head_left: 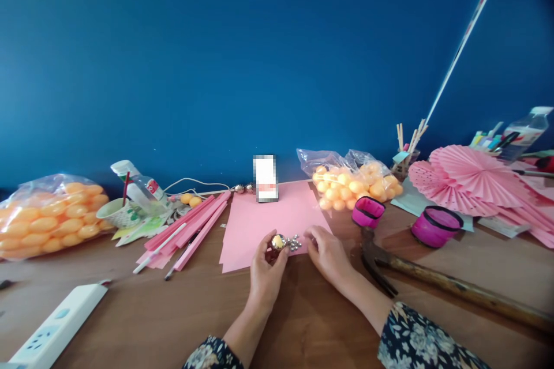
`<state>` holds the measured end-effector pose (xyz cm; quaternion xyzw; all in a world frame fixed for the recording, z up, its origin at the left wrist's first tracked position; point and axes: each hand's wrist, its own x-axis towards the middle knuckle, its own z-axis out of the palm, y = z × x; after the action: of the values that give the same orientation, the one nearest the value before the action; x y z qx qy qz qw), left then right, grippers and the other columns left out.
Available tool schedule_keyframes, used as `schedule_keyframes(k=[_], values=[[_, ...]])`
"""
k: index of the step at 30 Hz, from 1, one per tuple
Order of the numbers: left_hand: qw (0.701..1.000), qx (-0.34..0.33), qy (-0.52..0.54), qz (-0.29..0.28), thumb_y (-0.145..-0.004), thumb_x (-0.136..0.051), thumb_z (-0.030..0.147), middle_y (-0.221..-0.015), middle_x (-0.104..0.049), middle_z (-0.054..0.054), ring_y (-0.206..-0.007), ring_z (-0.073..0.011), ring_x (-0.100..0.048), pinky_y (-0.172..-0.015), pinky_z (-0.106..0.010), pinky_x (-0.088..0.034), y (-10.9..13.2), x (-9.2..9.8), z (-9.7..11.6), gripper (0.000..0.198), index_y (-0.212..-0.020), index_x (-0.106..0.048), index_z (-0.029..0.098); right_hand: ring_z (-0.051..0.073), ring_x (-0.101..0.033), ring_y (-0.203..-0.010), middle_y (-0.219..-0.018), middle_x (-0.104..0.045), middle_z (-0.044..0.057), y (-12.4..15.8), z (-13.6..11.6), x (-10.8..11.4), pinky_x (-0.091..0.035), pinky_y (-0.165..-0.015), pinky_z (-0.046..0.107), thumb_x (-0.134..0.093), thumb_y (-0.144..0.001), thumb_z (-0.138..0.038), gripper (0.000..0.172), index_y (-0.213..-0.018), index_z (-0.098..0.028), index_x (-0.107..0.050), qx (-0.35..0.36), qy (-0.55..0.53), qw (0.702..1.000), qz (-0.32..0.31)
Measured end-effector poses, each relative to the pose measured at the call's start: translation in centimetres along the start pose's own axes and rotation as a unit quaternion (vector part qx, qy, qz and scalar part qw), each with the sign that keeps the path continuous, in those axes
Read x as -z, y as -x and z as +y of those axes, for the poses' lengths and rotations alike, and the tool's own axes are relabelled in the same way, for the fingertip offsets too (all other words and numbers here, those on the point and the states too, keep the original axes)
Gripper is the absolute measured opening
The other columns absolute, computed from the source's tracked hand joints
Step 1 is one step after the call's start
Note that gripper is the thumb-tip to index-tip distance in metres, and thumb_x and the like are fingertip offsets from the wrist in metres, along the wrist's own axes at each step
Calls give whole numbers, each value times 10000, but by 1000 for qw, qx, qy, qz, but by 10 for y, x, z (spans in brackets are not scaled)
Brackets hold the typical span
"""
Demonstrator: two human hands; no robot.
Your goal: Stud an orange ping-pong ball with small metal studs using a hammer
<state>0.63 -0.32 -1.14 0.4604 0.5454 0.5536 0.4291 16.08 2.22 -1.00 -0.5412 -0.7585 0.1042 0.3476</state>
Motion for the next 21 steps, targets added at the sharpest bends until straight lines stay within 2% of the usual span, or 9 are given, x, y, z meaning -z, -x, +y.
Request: schedule_keyframes(k=[8, 17, 21], values=[[1000, 5, -16, -1, -654, -627, 369, -872, -630, -45, -680, -130, -573, -679, -269, -472, 2, 2, 2, 500, -1107, -533, 180, 155, -547, -714, -764, -583, 19, 3, -5, 0, -411, -656, 252, -408, -838, -207, 134, -776, -207, -527, -2, -94, 996, 6], [1000, 8, -5, -1, -649, -641, 361, -885, -644, -53, -704, -135, -586, -709, -272, -474, 1, 1, 3, 510, -1111, -528, 176, 150, -557, -671, -722, -599, 15, 4, -10, 0, -423, -630, 243, -414, -834, -206, 130, -760, -196, -521, -12, -150, 988, 25], [1000, 18, 17, 1, -641, -659, 342, -950, -642, -69, -797, -159, -600, -763, -287, -472, 0, 1, 2, 537, -1130, -515, 174, 151, -579, -693, -747, -625, 17, 4, -11, -2, -444, -653, 246, -440, -819, -209, 123, -763, -194, -549, -20, -189, 981, 30]])
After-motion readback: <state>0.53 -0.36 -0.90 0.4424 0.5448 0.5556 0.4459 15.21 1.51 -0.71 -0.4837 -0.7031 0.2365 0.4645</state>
